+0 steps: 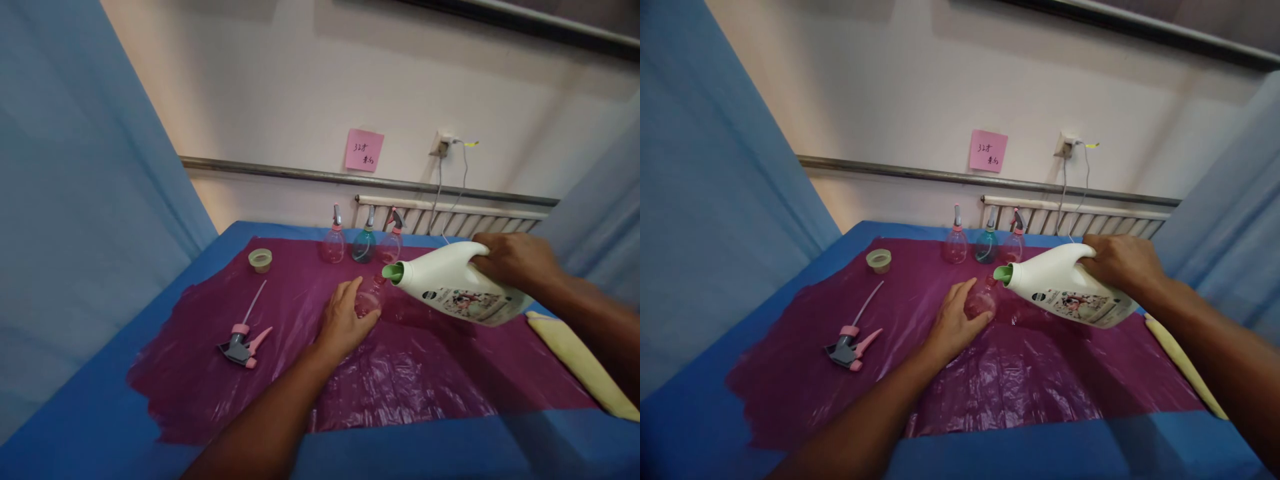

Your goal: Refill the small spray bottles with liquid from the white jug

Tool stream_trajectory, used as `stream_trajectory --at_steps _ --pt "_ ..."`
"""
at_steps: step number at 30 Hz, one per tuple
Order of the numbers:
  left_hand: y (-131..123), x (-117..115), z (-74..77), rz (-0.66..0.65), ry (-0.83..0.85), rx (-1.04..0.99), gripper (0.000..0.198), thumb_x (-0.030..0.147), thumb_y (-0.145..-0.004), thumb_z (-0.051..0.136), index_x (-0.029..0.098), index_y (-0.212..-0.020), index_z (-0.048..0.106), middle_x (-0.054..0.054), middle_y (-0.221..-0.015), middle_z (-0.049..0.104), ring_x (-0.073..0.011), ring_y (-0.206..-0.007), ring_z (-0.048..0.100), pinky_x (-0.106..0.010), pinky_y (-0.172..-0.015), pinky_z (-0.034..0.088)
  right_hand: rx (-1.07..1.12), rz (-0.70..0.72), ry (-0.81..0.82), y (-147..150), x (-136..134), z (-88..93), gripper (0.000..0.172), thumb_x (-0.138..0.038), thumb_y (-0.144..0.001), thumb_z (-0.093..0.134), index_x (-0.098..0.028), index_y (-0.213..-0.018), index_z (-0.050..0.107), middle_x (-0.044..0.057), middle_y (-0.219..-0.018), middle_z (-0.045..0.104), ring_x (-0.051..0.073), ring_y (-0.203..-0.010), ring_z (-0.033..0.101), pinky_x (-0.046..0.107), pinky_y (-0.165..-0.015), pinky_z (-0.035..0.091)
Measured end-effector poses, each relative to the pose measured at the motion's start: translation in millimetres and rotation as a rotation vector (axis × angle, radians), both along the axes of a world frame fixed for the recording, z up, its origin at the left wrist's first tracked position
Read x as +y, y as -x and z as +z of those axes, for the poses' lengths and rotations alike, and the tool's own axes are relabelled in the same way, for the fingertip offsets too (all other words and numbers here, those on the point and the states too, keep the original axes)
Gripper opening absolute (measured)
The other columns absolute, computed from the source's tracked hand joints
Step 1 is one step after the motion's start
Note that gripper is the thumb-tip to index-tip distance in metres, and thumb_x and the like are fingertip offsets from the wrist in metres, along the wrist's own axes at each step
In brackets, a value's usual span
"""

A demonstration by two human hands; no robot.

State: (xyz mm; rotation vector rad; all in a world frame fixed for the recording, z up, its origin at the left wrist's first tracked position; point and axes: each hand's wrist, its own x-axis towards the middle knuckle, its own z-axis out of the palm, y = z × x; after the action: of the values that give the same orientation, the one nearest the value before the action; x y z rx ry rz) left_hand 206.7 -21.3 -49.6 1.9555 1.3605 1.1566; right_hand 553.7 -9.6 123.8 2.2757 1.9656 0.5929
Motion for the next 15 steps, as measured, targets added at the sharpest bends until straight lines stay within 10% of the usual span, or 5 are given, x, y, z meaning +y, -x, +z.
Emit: stream_trajectory --at_steps 15 --pt "1.9 -1.3 4.4 0.060 0.073 -0.007 0.076 0.036 -0.090 0.084 0.026 -0.159 0.053 -0.013 -0.157 0.065 -0.0358 -0.150 0.062 -0.056 -0.130 0.049 1.175 -0.146 -0.590 -31.0 12.9 -102.1 0.038 -0.043 -0.072 0.068 -0.013 -0.092 0.081 0.012 -0.085 0.076 0.026 -0.075 0.064 0.036 -0.060 0.048"
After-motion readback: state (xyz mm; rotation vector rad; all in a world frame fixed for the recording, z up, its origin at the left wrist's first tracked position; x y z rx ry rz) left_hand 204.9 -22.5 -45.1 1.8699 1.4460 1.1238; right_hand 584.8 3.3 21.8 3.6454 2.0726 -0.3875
